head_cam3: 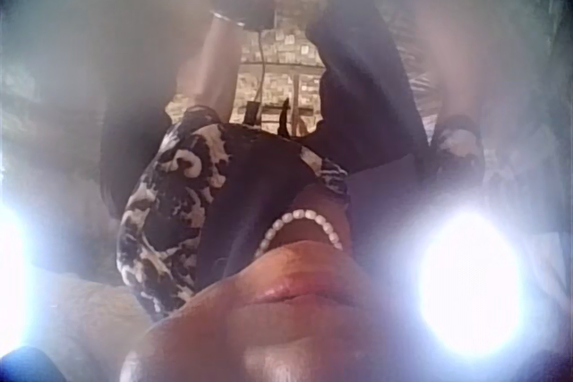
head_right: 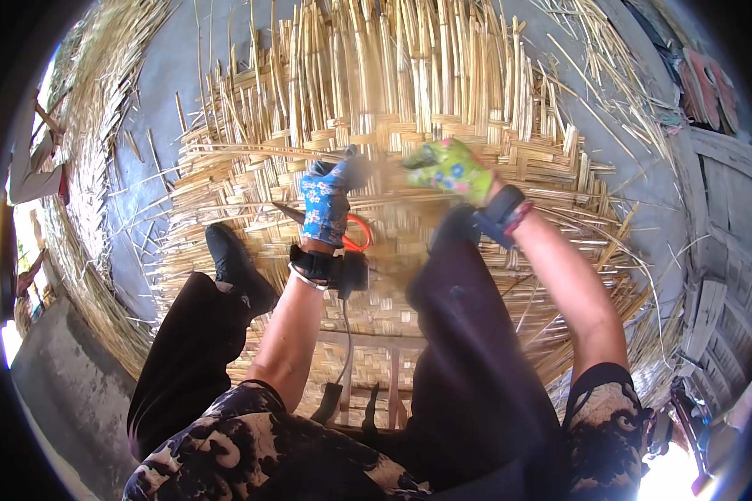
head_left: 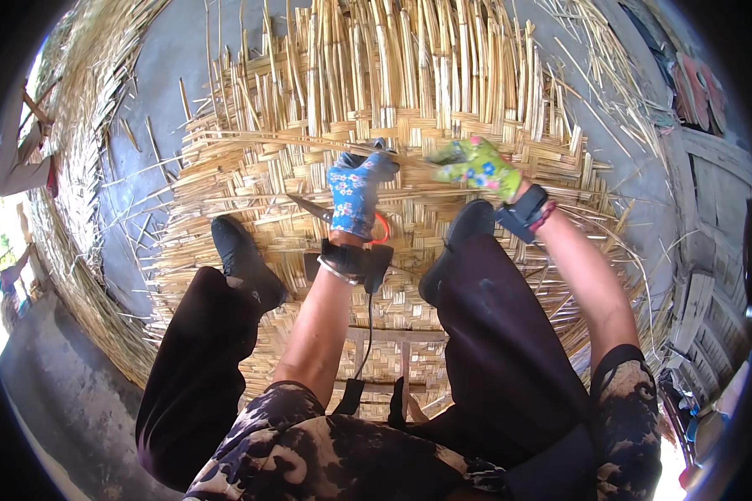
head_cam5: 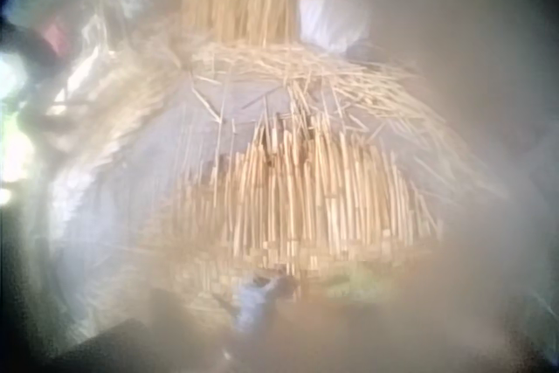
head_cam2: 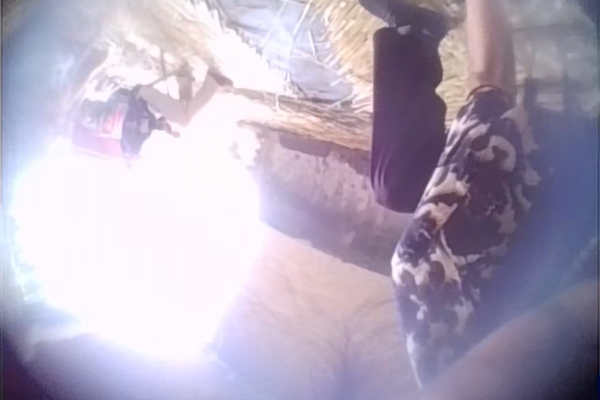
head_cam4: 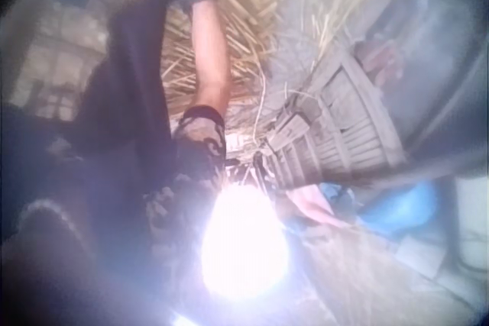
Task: Weaving and trimming bamboo strips to create a circular mat.
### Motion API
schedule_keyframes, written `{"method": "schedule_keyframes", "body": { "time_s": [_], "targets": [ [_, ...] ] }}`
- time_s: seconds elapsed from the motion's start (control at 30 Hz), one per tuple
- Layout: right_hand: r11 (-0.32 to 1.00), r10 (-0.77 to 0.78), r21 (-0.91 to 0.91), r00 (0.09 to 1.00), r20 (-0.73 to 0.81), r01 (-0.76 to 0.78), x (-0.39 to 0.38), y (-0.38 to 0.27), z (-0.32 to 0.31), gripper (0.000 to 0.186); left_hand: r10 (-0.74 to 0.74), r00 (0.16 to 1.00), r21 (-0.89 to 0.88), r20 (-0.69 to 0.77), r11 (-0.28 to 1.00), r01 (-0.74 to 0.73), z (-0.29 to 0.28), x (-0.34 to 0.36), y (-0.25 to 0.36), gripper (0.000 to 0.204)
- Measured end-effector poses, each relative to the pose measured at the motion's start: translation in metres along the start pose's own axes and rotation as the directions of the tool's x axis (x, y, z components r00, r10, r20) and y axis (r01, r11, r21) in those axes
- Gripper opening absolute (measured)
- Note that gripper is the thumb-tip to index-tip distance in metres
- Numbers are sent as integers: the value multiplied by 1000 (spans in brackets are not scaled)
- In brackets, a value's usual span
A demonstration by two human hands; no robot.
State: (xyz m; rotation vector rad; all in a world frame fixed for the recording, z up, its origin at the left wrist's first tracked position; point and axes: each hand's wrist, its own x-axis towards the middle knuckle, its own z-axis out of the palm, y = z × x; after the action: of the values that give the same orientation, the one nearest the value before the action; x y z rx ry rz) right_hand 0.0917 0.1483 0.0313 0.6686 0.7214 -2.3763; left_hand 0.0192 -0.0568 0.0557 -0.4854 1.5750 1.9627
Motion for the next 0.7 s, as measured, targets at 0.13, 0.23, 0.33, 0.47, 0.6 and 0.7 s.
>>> {"method": "schedule_keyframes", "body": {
  "time_s": [0.13,0.23,0.33,0.47,0.6,0.7],
  "targets": [
    [811,-344,-521,937,-56,267,32,28,-2,38,-50,990,19,-128,998,53,17,-6,-2,11],
    [956,-166,226,980,-108,187,35,21,-3,35,-26,999,-128,-32,992,21,16,-9,-4,17],
    [902,28,-433,999,33,-10,18,-7,9,37,49,996,-227,72,973,-31,11,-12,1,23],
    [927,67,-372,996,59,-40,12,-13,23,38,64,992,22,113,998,-67,-3,-5,-1,18],
    [943,-138,-309,990,-30,122,30,2,17,27,27,998,-6,-59,1000,-27,9,-2,1,14],
    [872,-188,-473,978,-88,126,32,-4,22,12,33,995,-49,-94,998,-38,13,-1,-4,13]
  ]
}}
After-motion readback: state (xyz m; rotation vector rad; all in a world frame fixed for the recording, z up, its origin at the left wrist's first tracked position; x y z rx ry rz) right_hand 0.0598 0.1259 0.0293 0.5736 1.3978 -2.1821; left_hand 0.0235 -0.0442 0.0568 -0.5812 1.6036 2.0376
